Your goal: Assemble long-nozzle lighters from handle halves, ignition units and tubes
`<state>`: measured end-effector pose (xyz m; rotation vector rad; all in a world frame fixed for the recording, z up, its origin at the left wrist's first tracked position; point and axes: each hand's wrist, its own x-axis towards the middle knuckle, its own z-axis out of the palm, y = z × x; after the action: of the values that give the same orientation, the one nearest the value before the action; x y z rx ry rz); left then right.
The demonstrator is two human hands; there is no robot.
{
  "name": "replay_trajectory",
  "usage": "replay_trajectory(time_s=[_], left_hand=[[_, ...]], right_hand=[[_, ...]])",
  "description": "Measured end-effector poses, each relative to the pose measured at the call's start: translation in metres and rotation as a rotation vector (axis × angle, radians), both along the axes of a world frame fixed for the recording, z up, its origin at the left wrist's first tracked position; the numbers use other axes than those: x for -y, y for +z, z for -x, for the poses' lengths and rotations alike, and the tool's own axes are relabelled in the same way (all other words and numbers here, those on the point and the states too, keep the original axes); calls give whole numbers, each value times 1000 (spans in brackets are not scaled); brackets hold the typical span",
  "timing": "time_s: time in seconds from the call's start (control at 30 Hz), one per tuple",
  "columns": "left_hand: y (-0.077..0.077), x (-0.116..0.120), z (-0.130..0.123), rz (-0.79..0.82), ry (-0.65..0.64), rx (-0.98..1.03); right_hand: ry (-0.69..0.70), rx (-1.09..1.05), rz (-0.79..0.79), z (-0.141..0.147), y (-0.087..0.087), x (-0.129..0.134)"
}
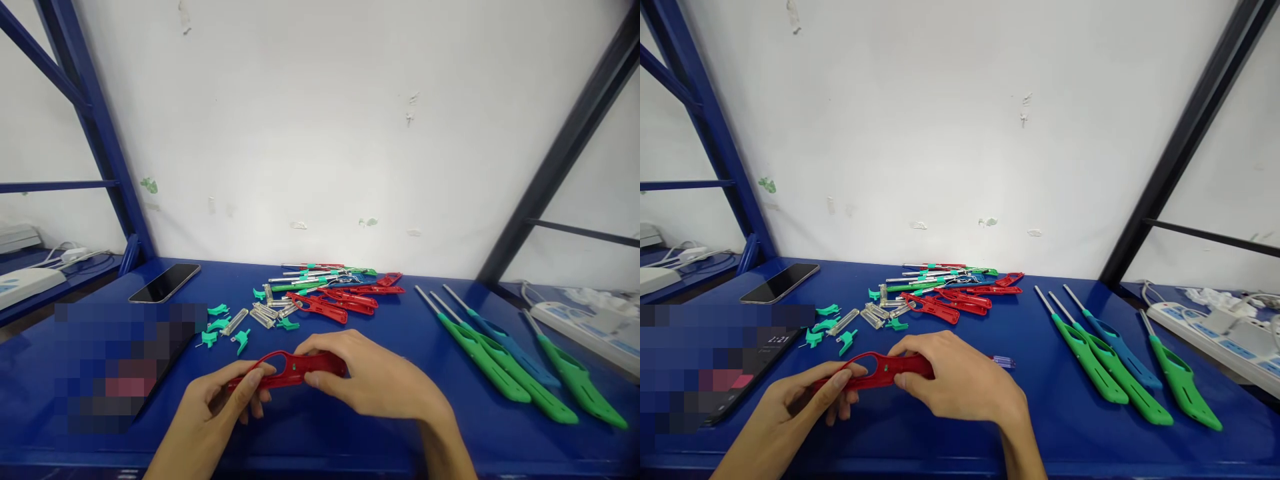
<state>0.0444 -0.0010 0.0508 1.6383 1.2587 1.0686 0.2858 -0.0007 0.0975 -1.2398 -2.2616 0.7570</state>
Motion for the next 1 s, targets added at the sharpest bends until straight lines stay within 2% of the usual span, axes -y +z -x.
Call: replay_trajectory(time_s=[0.4, 0.63, 0.87, 1.0], left_hand=[[-10, -2, 0, 23, -14, -44], [-10, -1, 1, 33, -13, -33], [-11, -2, 0, 18, 4, -28], [-9, -1, -1, 12, 2, -33]], right_hand=[[39, -32, 33, 0, -5, -4], [50, -39, 58, 0, -6, -5], [9, -16, 55, 3, -1, -1], [-14, -48, 26, 7, -4, -3]])
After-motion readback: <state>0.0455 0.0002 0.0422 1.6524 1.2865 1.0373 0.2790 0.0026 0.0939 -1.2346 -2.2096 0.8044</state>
